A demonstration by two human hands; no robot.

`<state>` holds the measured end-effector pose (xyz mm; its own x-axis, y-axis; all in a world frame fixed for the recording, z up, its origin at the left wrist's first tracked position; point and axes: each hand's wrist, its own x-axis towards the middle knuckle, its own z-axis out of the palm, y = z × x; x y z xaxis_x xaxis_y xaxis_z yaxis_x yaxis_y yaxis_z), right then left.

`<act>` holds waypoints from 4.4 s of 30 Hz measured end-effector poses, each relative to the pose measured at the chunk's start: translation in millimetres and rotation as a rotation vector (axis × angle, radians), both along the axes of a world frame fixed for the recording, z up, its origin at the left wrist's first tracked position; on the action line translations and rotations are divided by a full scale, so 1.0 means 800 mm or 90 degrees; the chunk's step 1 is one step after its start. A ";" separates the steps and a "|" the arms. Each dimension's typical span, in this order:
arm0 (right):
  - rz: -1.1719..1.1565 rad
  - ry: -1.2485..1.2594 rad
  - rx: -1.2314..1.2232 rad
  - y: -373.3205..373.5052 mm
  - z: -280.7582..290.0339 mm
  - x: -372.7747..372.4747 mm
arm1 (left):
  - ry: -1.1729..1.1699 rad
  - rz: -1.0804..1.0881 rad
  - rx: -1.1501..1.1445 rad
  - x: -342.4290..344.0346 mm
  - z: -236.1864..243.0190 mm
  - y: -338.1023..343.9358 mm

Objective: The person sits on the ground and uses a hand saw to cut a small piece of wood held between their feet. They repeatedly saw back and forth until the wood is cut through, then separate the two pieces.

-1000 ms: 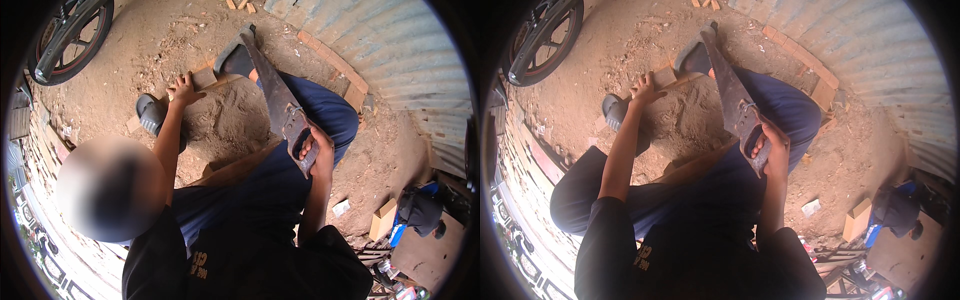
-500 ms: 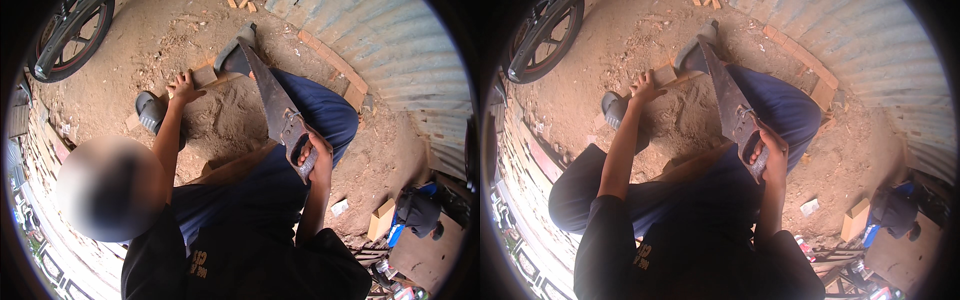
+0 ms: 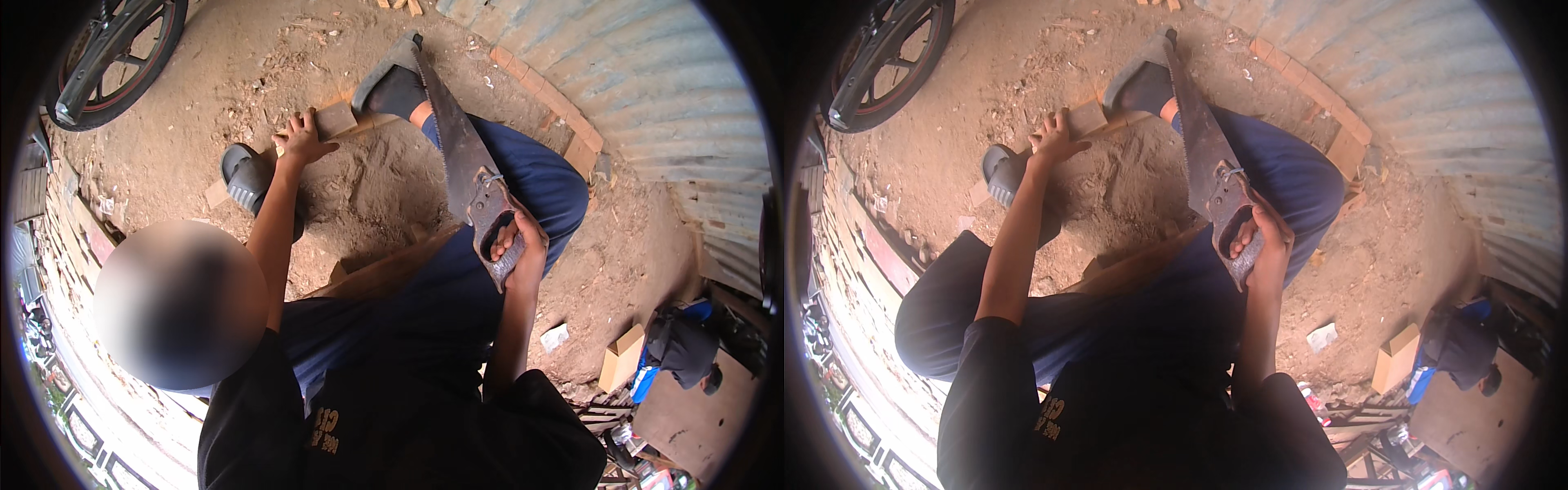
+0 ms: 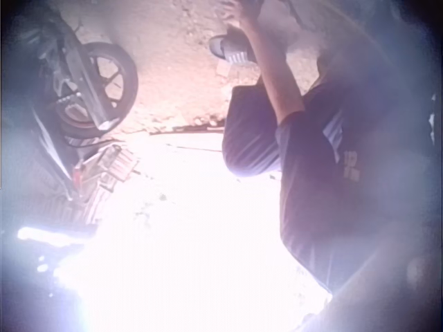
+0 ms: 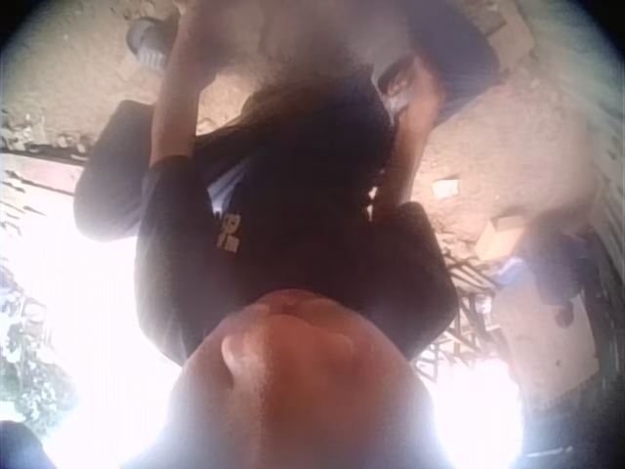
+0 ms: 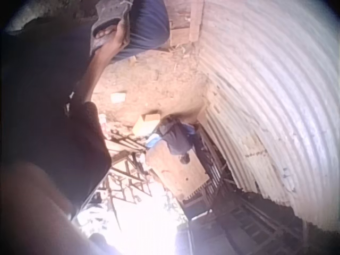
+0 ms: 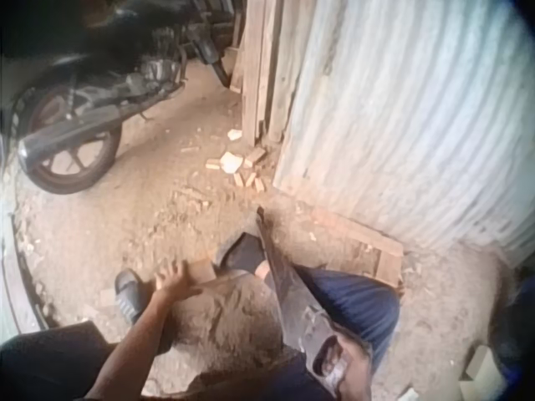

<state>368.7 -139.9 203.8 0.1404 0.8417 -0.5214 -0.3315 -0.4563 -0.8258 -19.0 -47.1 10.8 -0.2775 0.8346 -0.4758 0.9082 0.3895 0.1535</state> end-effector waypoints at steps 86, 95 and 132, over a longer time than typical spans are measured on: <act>0.188 -0.028 0.081 -0.031 0.020 -0.068 | 0.003 0.000 0.025 0.001 -0.004 -0.003; 0.173 -0.051 0.165 -0.071 0.057 -0.074 | -0.567 0.280 0.504 -0.065 0.014 0.005; 0.176 -0.050 0.142 -0.079 0.045 -0.089 | -1.586 -0.031 0.431 0.123 0.358 0.000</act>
